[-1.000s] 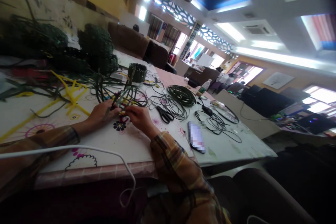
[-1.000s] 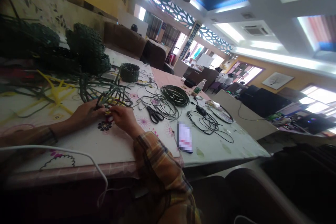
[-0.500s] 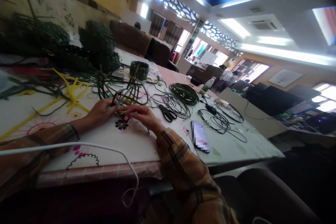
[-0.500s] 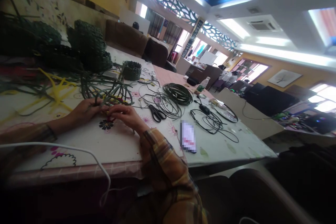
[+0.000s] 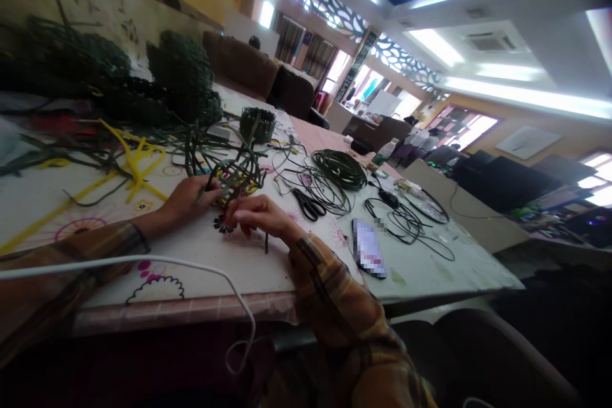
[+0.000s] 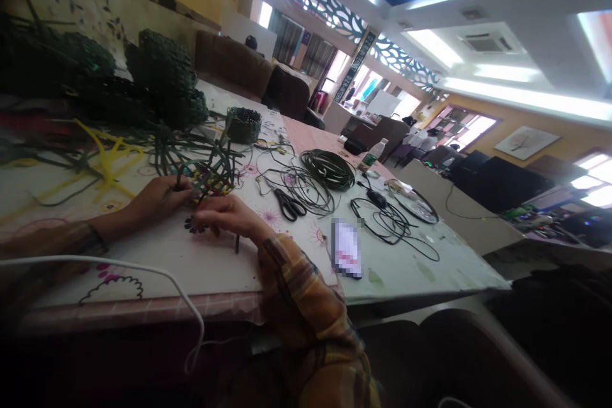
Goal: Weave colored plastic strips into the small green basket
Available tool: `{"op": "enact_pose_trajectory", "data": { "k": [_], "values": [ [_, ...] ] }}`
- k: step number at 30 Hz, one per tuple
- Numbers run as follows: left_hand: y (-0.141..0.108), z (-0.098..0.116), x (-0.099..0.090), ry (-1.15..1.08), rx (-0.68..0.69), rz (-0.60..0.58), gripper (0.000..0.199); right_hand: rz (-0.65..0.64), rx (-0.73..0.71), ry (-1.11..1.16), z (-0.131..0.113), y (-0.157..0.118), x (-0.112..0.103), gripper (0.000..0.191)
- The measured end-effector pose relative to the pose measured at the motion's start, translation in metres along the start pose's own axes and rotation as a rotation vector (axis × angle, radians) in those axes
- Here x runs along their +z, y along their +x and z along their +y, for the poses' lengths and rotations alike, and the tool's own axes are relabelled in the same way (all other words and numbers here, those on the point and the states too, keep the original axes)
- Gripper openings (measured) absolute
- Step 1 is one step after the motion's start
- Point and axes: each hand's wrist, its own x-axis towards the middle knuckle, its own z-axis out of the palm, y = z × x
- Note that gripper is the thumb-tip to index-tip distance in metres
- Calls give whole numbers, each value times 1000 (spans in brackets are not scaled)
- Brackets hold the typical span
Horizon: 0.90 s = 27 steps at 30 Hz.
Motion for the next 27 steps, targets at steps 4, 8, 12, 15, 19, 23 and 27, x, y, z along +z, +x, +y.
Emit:
{"op": "enact_pose_trajectory", "data": {
  "k": [4, 8, 12, 15, 19, 23, 27],
  "values": [
    [0, -2, 2, -15, -19, -6, 35, -133, -49, -471, -23, 0, 8, 52],
    [-1, -1, 2, -26, -26, 5, 38, -108, -11, -527, -41, -2, 13, 52],
    [-2, 1, 1, -64, -19, 21, 43, 1, -115, -444, -43, -4, 16, 53],
    [-3, 2, 1, -71, -39, 48, 43, 300, -156, -204, -35, -5, 16, 50],
    [-5, 4, 2, -38, -60, 92, 42, 529, 26, 273, -16, 0, 13, 41],
    [-8, 6, 4, -44, -66, 115, 41, 577, 130, 252, -7, 6, 18, 42],
    [-8, 7, 2, -37, -81, 121, 39, 477, 158, 100, -12, 5, 23, 34]
  ]
}}
